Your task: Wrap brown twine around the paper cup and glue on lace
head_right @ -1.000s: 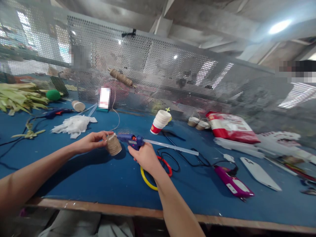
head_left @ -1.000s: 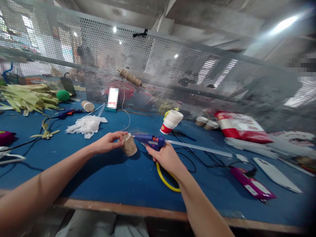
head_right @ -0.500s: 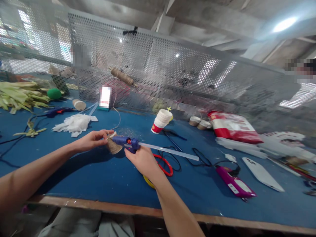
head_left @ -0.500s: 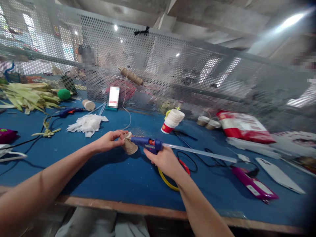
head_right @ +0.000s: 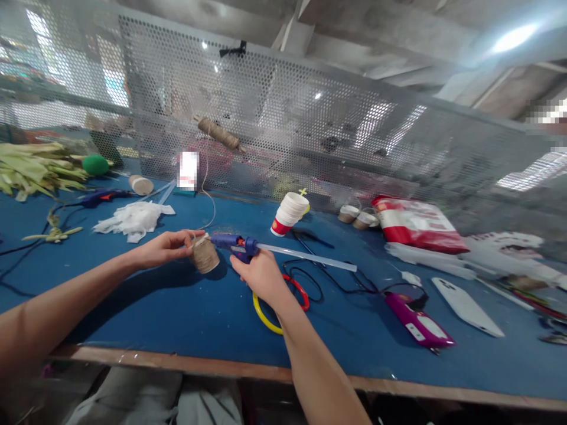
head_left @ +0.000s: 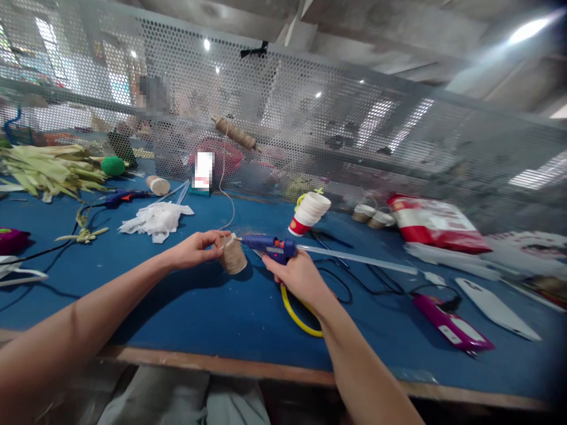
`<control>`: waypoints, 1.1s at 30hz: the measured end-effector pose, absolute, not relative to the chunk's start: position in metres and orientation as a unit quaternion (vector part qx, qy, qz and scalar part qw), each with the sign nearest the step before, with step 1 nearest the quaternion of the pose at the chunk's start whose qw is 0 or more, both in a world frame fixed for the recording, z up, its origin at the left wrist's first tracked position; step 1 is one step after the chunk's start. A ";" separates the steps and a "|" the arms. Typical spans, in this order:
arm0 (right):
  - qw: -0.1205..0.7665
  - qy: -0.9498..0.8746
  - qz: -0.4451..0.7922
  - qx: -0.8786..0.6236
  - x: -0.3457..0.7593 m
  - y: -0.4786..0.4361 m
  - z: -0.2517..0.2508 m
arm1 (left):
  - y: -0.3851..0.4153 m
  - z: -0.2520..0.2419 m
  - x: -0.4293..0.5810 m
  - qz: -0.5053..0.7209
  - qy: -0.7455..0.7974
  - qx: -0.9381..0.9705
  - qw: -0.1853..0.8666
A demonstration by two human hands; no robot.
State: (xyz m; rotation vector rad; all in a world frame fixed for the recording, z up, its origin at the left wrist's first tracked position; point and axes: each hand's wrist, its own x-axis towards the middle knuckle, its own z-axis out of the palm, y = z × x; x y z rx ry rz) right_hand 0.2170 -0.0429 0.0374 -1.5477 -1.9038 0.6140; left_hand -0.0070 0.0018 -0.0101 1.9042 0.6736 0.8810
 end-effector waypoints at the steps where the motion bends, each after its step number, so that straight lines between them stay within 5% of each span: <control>1: 0.303 -0.717 0.232 -0.584 0.217 -0.043 0.038 | 0.002 -0.009 -0.007 0.355 0.273 0.770 0.454; 22: 0.312 -0.671 0.309 -0.597 0.222 -0.027 0.025 | 0.000 -0.009 -0.007 0.349 0.278 0.777 0.444; 28: 0.407 -0.588 0.423 -0.556 0.238 -0.003 0.020 | 0.002 -0.009 -0.008 0.344 0.277 0.790 0.425; 33: 0.433 -0.508 0.402 -0.627 0.249 0.029 0.014 | 0.001 -0.009 -0.007 0.345 0.280 0.797 0.408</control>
